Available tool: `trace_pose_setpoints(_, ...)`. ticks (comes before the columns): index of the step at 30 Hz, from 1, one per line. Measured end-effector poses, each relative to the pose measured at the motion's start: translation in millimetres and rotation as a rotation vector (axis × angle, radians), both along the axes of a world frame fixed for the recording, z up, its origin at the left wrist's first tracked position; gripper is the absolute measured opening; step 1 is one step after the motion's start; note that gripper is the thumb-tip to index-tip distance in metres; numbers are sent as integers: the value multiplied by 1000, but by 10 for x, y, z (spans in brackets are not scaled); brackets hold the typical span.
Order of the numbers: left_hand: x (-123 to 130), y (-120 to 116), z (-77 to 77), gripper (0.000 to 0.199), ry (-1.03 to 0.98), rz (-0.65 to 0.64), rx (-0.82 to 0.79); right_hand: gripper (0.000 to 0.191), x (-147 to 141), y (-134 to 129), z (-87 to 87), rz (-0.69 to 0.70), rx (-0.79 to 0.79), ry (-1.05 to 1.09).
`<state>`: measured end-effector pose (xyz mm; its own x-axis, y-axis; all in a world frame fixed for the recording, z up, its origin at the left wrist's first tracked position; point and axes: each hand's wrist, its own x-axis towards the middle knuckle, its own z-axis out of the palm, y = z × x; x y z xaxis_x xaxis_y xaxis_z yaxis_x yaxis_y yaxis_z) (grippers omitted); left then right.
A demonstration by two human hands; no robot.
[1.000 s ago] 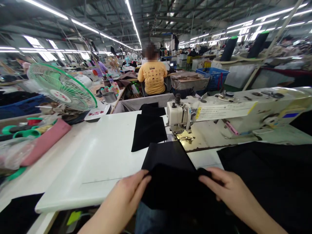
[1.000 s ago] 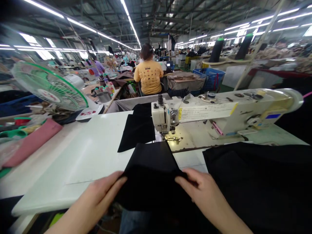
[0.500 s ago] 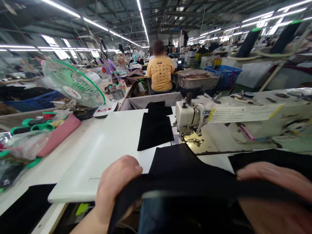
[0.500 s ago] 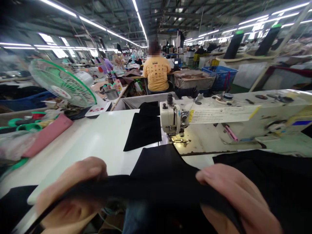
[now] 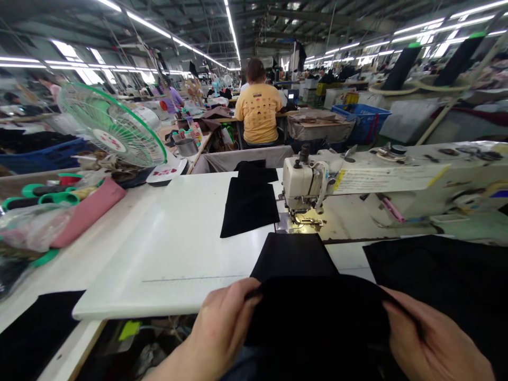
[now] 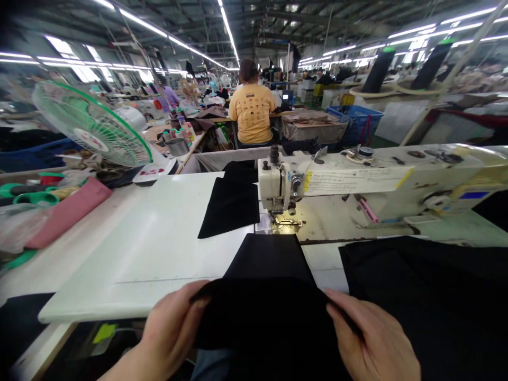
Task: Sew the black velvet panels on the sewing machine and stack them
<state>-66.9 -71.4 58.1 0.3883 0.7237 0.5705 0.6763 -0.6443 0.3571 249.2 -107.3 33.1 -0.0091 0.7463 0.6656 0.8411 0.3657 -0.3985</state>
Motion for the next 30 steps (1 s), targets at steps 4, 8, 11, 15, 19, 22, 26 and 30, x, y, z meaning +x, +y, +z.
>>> trace_pose_setpoints(4,48,175,46,19,68,35,-14,26,-79,255,6,-106,-7,12)
trace_pose_setpoints(8,184,572,-180,29,266,271,-335,37,-214,774,-263,-38,-326,229)
trace_pose_setpoints(11,264,903,-354,23,345,365,-454,36,-259,1163,-496,-52,-374,258)
trace_pose_setpoints(15,299,1115,-408,12,305,249,-557,29,-267,1416,-621,-83,-405,259)
trace_pose_setpoints(19,331,1087,-423,5,225,167,-585,32,-265,1391,-564,-35,-406,308)
trace_pose_setpoints(22,314,1014,-436,4,-131,127,-672,31,-269,1171,-378,9,-316,399)
trace_pose_setpoints(26,232,886,-393,33,-722,-248,-999,21,-265,723,95,51,-101,584)
trace_pose_setpoints(30,256,708,-372,66,-827,-521,-1254,23,-177,514,522,-124,147,605)
